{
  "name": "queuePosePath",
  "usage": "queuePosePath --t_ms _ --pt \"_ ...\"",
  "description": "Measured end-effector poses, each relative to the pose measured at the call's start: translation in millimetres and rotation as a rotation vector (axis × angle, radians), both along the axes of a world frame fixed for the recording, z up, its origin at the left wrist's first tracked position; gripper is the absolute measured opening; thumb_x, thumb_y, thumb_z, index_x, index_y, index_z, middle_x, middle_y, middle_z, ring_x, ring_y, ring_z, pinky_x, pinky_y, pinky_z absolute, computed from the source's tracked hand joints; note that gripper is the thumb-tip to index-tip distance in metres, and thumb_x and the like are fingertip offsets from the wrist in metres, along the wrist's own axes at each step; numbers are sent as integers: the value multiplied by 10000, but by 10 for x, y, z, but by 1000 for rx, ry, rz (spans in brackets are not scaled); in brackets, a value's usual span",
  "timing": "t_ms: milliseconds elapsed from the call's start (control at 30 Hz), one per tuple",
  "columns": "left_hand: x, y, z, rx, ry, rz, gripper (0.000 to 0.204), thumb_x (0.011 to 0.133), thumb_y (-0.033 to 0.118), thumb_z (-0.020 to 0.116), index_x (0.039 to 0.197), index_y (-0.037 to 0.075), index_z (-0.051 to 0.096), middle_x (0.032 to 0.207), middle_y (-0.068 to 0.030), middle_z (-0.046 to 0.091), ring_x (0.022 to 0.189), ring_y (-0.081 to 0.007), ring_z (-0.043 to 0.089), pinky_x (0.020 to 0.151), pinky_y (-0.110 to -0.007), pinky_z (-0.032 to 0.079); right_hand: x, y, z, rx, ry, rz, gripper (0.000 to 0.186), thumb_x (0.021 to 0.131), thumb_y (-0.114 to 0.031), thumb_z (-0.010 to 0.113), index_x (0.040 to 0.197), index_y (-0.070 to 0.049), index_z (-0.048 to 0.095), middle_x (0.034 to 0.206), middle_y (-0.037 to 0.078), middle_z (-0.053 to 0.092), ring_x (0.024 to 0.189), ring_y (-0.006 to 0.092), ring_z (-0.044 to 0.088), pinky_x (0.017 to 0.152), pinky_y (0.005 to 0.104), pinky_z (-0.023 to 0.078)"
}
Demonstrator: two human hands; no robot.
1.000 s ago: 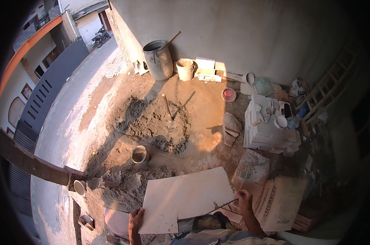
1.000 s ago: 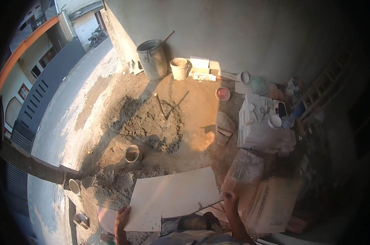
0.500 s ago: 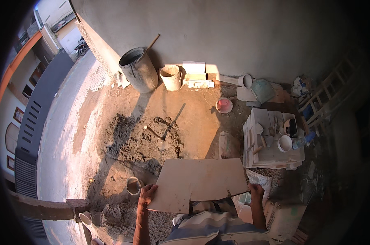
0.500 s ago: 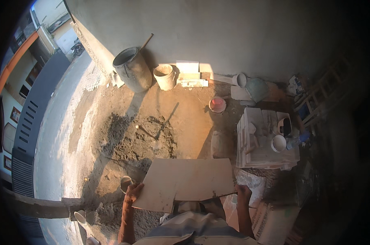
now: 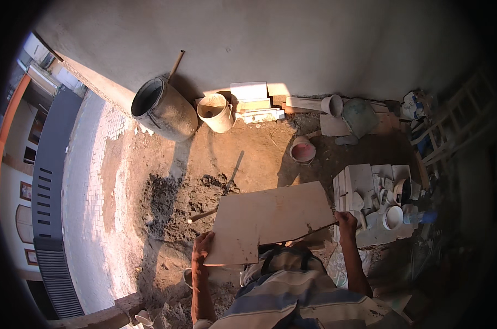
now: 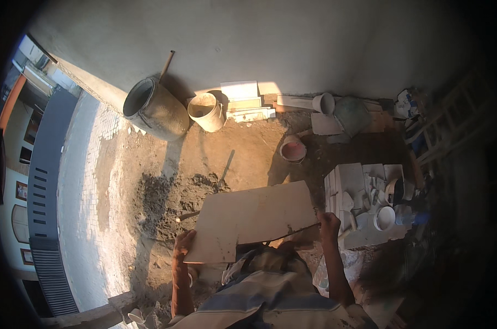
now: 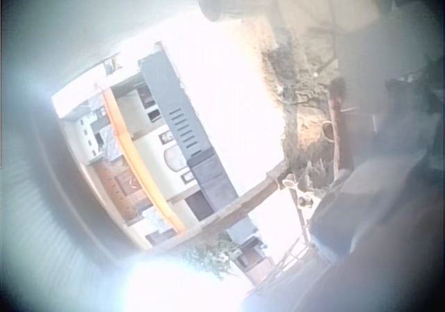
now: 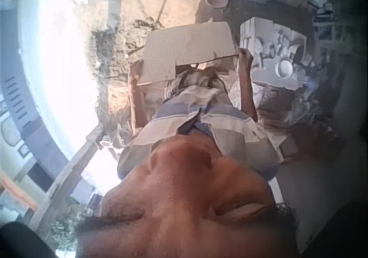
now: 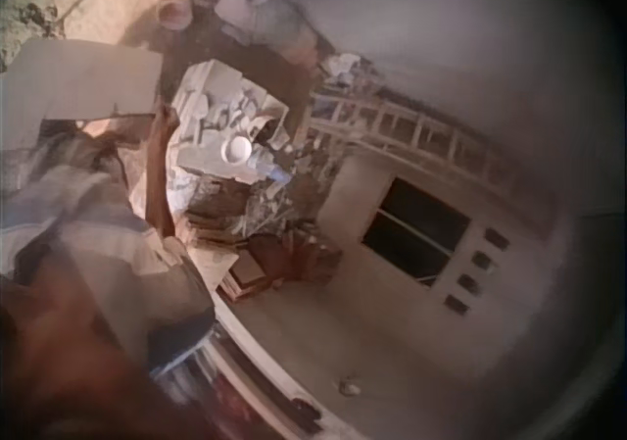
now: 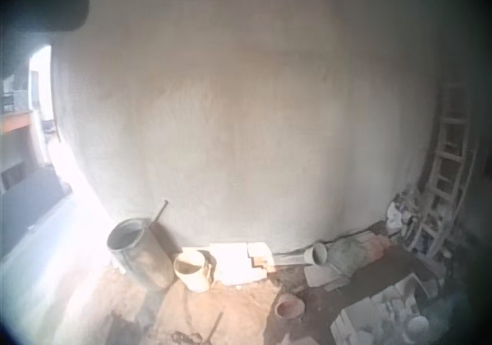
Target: The person marks a tile with a marker, carries it to a different area, and then uses an angle grinder to cut along the marked lines.
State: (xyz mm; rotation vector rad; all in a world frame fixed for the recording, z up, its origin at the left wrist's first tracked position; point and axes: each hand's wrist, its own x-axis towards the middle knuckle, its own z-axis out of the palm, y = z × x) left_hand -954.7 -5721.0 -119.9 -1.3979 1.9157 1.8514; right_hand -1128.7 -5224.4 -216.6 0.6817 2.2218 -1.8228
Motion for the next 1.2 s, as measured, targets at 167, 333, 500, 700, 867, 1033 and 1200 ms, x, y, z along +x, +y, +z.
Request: queuePosePath --t_ms 167,333,500,700,867,1033,1200 --pt "-1346 -624 -453 141 95 -13 451 977 256 707 1244 -107 677 1015 -176 749 851 -239 732 739 -365 590 -1290 -329 -25 30 69 -59 166 906 -175 767 904 -23 700 846 5 671 790 115 596 755 299 469" --pt "-2856 -1085 -666 302 229 -16 460 979 256 709 1250 -113 661 996 -156 747 806 -210 724 698 -318 582 -2581 -598 -206 65 48 -93 183 908 -181 775 923 -10 714 883 24 701 809 109 611 769 297 482" --pt "-4479 -1524 -1017 269 132 -40 458 960 234 736 1242 -117 653 997 -148 746 794 -200 724 673 -298 579 -4028 -986 -806 70 32 -103 207 899 -206 788 931 -14 717 851 22 702 776 114 610 731 307 483" --pt "-6298 -2030 -2861 -62 -5 -80 391 933 222 772 1172 -84 726 1011 -147 765 849 -181 712 791 -317 568 -6148 -1590 -2466 -65 -25 -64 208 887 -237 794 927 -54 704 777 -21 625 726 115 569 702 315 458" --pt "-7914 -2107 -3901 103 -122 -74 313 980 189 692 1168 -58 736 966 -105 762 824 -156 701 745 -303 565 -7392 -1487 -3958 314 -274 61 265 897 -312 780 929 -57 714 817 8 644 754 127 578 686 350 452" --pt "-8747 -2122 -5424 134 -161 1 390 976 194 709 1235 -94 666 1045 -135 739 857 -164 697 776 -295 566 -8433 -1651 -4754 215 -435 0 274 907 -326 786 982 -66 740 890 14 673 847 143 594 764 347 452" --pt "-9378 -1789 -6691 285 -248 87 421 972 196 727 1255 -104 645 1115 -141 722 934 -173 696 817 -280 560 -9117 -1177 -5940 306 -525 31 272 918 -338 789 980 -79 737 891 -2 657 850 133 569 788 347 445"
